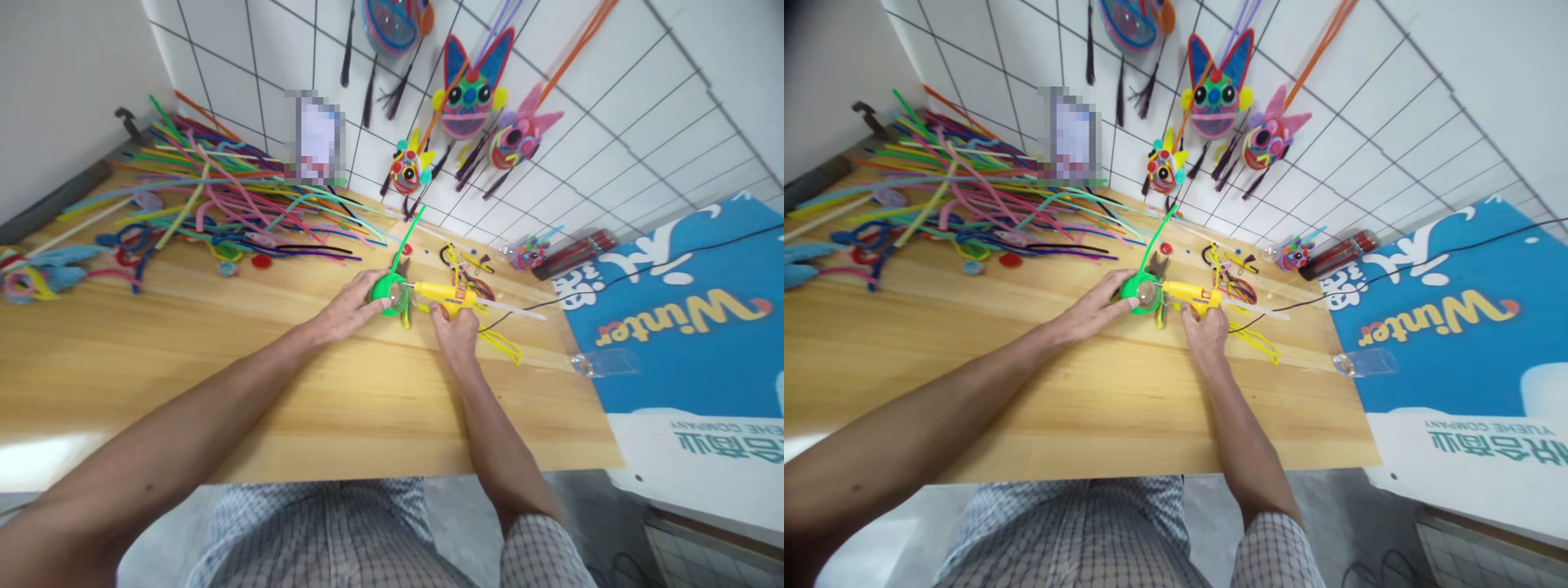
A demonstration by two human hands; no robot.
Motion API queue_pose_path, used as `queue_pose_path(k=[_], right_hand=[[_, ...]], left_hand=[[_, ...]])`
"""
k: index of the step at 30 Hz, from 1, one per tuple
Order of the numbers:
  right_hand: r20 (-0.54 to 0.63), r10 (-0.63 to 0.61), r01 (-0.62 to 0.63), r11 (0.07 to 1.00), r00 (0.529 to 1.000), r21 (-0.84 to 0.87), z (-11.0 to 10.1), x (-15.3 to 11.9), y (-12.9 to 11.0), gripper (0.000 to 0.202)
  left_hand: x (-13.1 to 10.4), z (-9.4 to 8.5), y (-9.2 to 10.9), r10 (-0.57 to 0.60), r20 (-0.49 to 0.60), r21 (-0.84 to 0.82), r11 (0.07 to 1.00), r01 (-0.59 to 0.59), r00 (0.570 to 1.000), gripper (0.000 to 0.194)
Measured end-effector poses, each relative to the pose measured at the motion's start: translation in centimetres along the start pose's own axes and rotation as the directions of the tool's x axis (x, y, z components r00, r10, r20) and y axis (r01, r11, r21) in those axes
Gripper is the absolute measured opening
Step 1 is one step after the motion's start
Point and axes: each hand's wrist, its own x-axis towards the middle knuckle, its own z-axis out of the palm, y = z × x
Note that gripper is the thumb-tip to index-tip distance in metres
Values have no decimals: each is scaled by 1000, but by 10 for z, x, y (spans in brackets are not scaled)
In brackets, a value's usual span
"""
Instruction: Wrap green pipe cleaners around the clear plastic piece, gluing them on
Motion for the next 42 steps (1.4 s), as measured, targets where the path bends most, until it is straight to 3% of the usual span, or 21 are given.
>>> queue_pose_path(k=[16, 33, 42], right_hand=[[23, -3, 3, 1000, 1000, 21, 0, -2, -3, 30], [9, -188, 188, 980, 982, -68, 8, -11, 4, 25], [5, -171, 171, 984, 985, -42, 8, -10, 3, 22]], left_hand=[[0, 0, 0, -3, 4, -1, 1000, 3, 1000, 72], [-1, 0, 2, 100, 40, 95, 990, -103, 994, 71], [-1, -1, 0, 99, 57, 108, 989, -105, 993, 71]])
